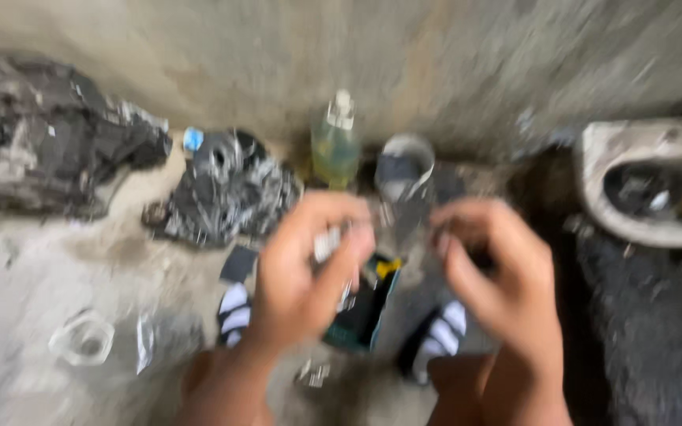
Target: The person sits on the floor and cleans a spark plug using a sanding block and a small brush. They repeatedly rub the plug's threads and tip, then brush away debris, and place the plug into a green tray.
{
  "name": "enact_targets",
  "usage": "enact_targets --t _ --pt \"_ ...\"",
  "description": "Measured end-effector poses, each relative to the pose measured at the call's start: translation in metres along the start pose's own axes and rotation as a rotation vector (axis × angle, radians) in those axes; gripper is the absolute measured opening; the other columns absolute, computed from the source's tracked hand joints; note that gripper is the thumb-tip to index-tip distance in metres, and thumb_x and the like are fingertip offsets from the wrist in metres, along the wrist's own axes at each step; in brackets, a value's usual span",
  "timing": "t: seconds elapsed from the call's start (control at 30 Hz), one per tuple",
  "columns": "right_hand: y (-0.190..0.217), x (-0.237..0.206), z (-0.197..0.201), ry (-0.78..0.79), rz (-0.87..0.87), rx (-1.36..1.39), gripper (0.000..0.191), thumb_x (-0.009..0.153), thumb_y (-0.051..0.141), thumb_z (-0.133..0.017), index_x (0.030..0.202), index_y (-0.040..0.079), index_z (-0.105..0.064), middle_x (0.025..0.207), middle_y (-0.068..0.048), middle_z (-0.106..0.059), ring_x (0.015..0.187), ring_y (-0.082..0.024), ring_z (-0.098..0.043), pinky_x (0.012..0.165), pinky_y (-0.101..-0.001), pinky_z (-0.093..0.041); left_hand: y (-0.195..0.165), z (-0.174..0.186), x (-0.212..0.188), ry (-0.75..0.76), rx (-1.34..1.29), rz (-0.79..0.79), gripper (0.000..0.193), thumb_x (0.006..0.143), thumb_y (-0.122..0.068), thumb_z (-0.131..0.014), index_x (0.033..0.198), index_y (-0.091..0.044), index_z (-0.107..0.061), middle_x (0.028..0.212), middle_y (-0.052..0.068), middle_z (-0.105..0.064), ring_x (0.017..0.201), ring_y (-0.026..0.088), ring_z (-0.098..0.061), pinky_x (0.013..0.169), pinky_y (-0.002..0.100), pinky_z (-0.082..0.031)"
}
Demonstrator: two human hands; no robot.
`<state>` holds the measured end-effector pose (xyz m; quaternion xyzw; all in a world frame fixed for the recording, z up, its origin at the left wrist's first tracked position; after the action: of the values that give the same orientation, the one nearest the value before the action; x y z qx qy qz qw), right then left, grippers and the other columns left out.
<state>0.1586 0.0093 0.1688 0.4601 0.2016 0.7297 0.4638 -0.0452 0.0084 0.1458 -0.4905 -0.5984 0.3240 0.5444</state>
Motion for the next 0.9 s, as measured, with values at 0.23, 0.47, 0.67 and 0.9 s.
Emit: enact_targets --t 0.23,0.47,0.67,0.9 --pt "-0.111 0.009 -0.026 0.081 0.078 -0.377 0.017 0.105 0.001 -0.077 0.105 -0.004 -0.061 0.1 -0.018 -0.068 0.093 -0.026 -0.068 0.082 -0.032 -0.054 0.187 0.039 0.032 0.019 1.074 0.145 0.022 0.104 -0.024 -0.065 0.105 -0.002 -0.061 0.087 0.019 -0.07 0.084 0.042 -0.067 0.071 0.052 -0.052" --pt "-0.113 0.002 -0.004 0.211 -0.003 -0.299 0.009 0.102 -0.004 -0.069 0.109 -0.007 -0.063 0.099 -0.018 -0.068 0.089 -0.023 -0.069 0.082 -0.0333 -0.054 0.312 0.03 -0.091 0.138 1.029 0.76 0.019 0.09 -0.023 -0.07 0.086 -0.006 -0.076 0.088 0.022 -0.071 0.09 0.043 -0.069 0.081 0.051 -0.054" --pt "-0.107 0.009 0.006 0.245 -0.151 -0.438 0.012 0.107 0.001 -0.076 0.11 -0.006 -0.067 0.1 -0.018 -0.072 0.084 -0.022 -0.071 0.073 -0.0329 -0.054 0.308 0.0 -0.087 -0.013 0.903 0.619 0.018 0.085 -0.017 -0.069 0.1 -0.011 -0.077 0.091 0.022 -0.071 0.087 0.044 -0.069 0.077 0.052 -0.055" --pt "-0.1 0.015 0.004 0.27 -0.261 -0.375 0.01 0.102 0.002 -0.075 0.107 -0.004 -0.068 0.096 -0.018 -0.071 0.079 -0.022 -0.07 0.067 -0.0329 -0.053 0.325 0.011 -0.073 -0.12 0.902 0.961 0.024 0.088 -0.022 -0.075 0.09 0.0 -0.065 0.083 0.023 -0.073 0.081 0.04 -0.073 0.075 0.05 -0.057"
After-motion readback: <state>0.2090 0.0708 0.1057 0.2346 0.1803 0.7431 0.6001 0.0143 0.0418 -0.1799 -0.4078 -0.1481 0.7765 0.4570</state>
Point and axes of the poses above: each hand's wrist, its own x-axis towards the middle knuckle, its own z-axis out of the back of the hand, y = z × x, the point moved 7 cm from there along x, towards the middle knuckle
